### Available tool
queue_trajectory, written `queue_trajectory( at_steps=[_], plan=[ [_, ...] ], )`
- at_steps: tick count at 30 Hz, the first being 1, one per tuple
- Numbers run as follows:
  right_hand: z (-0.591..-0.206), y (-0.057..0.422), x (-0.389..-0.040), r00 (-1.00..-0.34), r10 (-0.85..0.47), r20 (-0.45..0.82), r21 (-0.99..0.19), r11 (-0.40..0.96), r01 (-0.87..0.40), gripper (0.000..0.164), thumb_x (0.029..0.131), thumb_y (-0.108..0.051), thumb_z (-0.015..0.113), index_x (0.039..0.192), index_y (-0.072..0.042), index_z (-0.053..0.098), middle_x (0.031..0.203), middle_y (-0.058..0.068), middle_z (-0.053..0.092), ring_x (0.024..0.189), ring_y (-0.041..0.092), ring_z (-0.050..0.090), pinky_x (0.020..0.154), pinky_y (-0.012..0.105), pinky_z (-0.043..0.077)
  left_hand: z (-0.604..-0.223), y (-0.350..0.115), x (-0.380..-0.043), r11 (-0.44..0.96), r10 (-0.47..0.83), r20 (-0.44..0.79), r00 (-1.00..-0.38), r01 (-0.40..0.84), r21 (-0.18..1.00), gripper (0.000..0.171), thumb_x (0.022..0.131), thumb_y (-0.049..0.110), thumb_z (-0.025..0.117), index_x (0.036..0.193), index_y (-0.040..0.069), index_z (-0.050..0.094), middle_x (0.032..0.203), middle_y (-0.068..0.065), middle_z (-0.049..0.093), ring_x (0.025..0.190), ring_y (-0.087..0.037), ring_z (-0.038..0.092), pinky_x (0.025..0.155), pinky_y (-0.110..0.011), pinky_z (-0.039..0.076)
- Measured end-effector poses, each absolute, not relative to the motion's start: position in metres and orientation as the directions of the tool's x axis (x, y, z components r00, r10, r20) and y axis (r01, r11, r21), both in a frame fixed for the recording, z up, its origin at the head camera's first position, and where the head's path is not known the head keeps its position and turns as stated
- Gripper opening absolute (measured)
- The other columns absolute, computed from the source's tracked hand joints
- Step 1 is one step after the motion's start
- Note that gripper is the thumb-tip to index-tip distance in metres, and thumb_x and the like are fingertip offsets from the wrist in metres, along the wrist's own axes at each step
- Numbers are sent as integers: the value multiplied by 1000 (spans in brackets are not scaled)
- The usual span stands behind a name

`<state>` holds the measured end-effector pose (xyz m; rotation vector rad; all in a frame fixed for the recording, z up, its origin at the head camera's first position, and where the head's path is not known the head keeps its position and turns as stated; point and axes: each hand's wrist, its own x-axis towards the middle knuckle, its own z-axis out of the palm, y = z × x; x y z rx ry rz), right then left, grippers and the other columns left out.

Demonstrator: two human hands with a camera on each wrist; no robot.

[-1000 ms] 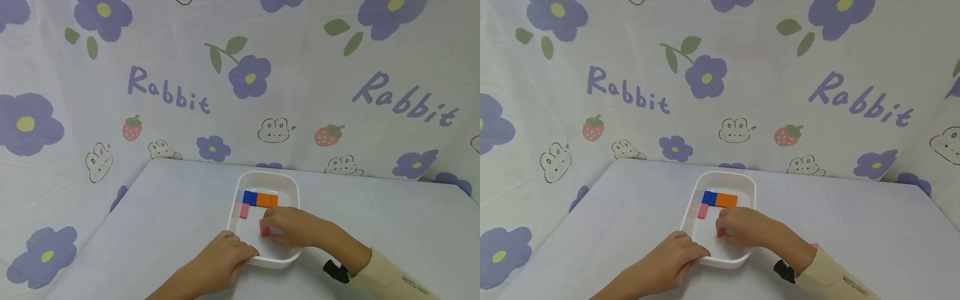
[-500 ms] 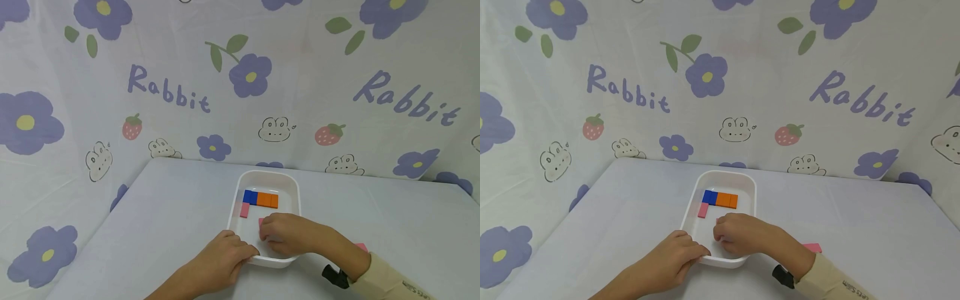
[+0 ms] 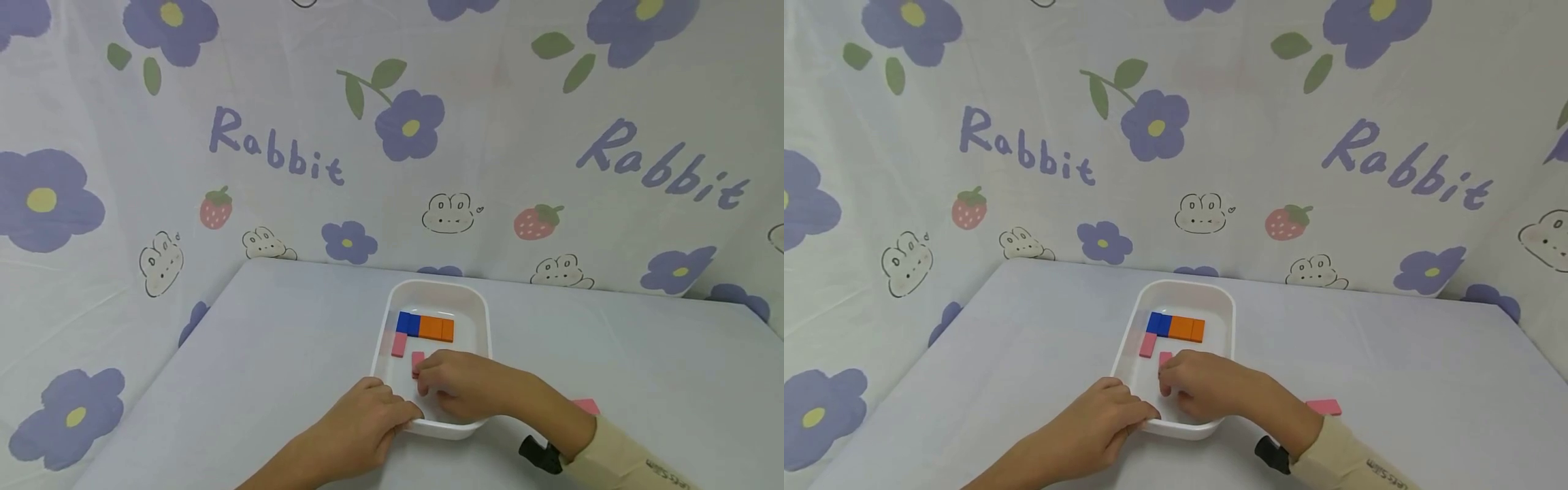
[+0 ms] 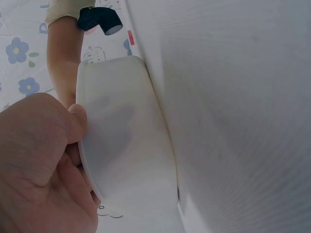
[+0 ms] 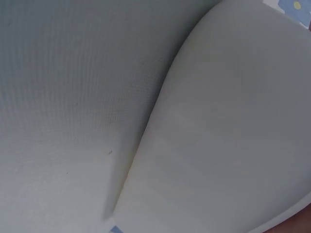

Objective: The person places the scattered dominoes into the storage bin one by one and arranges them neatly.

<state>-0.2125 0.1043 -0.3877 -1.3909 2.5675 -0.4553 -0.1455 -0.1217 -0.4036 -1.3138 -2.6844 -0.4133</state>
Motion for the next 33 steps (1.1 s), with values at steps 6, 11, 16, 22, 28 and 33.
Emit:
queue_trajectory(
  at_steps=[6,11,16,22,28,33],
  plan=[
    [-392,101,-213,-548,-836,-29,-319,527,-788,23,88,0,66,106,-10,74,128,6,66,125,21,57,102,37,45,-404,-122,-146,585,756,217,-618,786,199,14,100,16,61,110,20,70,92,12,69,84,-5,56,91,-26,41],
    [-392,98,-216,-542,-840,-19,-303,521,-798,16,88,0,67,97,-12,73,129,8,65,125,23,57,102,39,46,-406,-122,-146,577,758,251,-602,798,172,13,99,16,62,108,20,70,88,11,68,82,-6,56,90,-26,42],
    [-393,96,-219,-532,-847,2,-284,510,-812,15,88,0,67,84,-14,68,128,11,65,125,25,57,101,40,46,-408,-122,-146,573,757,281,-590,806,148,11,98,15,62,105,20,70,85,11,66,80,-7,55,88,-26,41],
    [-394,94,-221,-531,-847,23,-262,507,-821,14,89,-3,69,82,-14,66,129,12,65,125,27,57,100,39,47,-408,-122,-146,570,760,279,-587,808,147,12,98,15,62,105,20,70,86,11,67,80,-6,55,88,-26,41],
    [-396,92,-223,-542,-840,21,-264,518,-813,12,91,-4,68,85,-14,64,117,6,69,118,22,61,98,34,49,-405,-122,-146,578,759,240,-605,796,179,14,98,14,61,107,20,70,90,12,68,81,-5,55,89,-26,41],
    [-396,93,-223,-558,-829,30,-294,526,-798,18,89,-1,68,88,-15,57,92,-5,57,85,12,56,79,22,50,-405,-122,-146,582,754,232,-615,789,199,15,98,13,61,107,20,70,91,13,69,81,-4,56,89,-26,41]
  ],
)
